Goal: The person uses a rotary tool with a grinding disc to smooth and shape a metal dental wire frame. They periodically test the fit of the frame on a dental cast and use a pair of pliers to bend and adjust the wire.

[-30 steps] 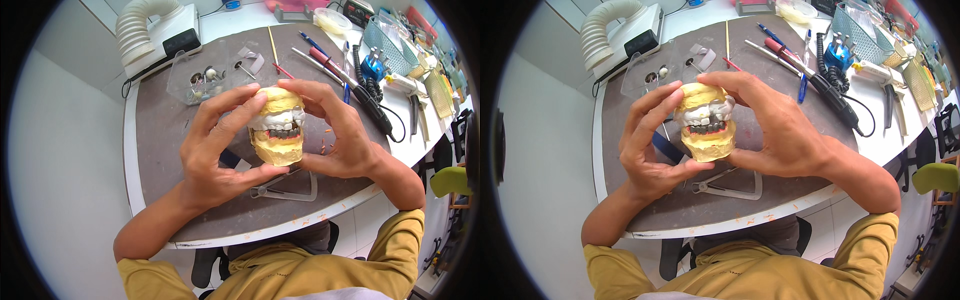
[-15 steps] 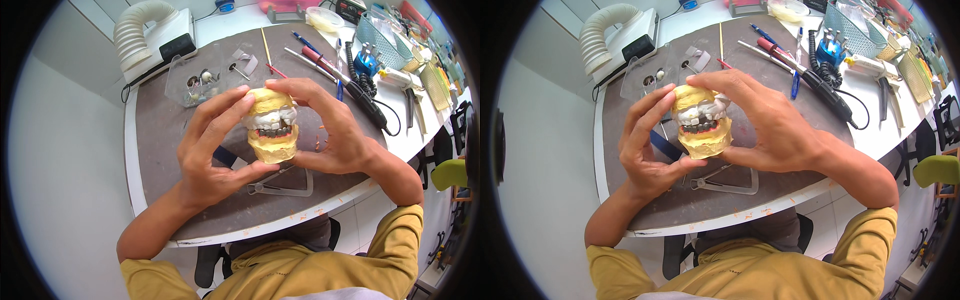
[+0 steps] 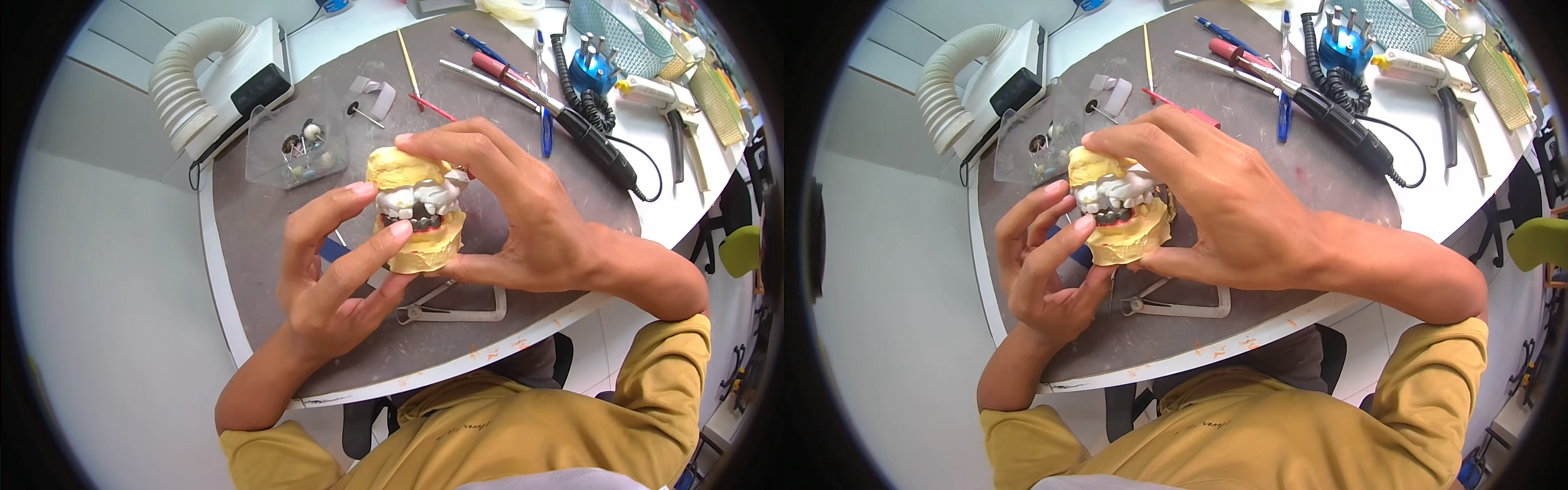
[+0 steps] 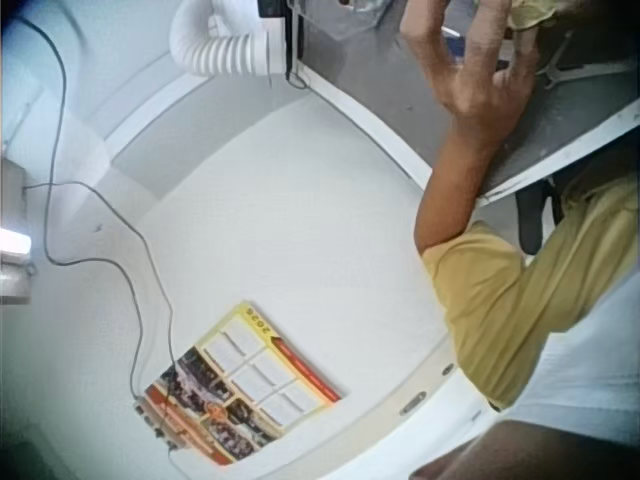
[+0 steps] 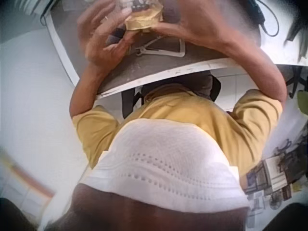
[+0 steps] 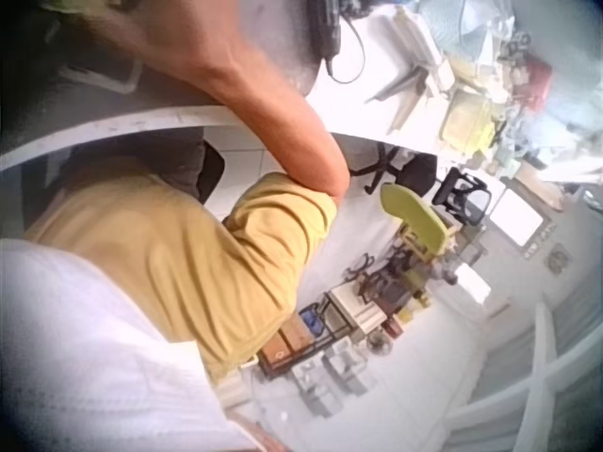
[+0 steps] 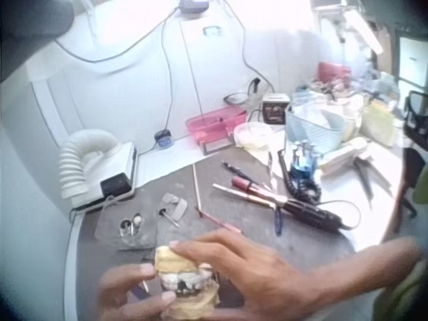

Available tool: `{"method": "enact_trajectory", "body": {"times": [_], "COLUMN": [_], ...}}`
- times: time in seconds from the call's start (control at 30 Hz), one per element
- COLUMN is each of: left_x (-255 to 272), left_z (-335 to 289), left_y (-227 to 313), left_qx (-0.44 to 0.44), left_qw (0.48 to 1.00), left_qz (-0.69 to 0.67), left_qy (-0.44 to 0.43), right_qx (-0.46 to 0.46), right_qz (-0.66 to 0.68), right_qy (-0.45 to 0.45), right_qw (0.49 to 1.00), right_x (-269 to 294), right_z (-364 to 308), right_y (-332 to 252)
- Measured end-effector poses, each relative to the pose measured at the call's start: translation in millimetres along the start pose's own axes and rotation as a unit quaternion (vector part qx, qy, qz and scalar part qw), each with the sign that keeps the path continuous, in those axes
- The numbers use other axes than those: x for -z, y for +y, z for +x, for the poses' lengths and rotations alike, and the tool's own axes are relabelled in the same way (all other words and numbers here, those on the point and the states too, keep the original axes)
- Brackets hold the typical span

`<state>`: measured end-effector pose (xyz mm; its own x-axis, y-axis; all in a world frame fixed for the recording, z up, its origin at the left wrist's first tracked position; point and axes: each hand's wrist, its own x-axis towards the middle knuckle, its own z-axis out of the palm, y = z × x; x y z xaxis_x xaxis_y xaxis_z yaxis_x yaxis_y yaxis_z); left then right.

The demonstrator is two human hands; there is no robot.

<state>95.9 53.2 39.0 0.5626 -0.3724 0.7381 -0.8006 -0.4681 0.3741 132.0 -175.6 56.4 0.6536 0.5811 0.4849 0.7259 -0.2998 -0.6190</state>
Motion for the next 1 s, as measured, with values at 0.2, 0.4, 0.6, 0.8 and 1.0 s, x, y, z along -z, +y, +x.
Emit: {"method": "enact_trajectory", "body": {"times": [0.2, 0.4, 0.6, 0.8, 1.0], "left_x": [9, 13, 4, 4, 3], "left_z": [-3, -3, 1, 3, 0], "left_y": [0, 0, -3, -2, 2], "left_qx": [-0.026, -0.024, -0.022, 0.032, -0.005], "left_qw": [0.997, 0.996, 1.000, 0.998, 0.998], "left_qz": [0.054, 0.051, 0.001, -0.057, -0.062], "left_qy": [-0.053, -0.064, -0.003, 0.018, -0.009], "right_qx": [0.023, 0.008, -0.084, -0.100, -0.211], "right_qz": [-0.003, 0.026, 0.101, 0.093, 0.059], "right_qy": [-0.007, -0.003, 0.080, 0.164, 0.090], "right_qw": [1.000, 1.000, 0.988, 0.977, 0.971], "right_x": [4, 10, 2, -15, -4], "right_z": [3, 9, 21, 35, 46], "right_y": [4, 5, 11, 16, 24]}}
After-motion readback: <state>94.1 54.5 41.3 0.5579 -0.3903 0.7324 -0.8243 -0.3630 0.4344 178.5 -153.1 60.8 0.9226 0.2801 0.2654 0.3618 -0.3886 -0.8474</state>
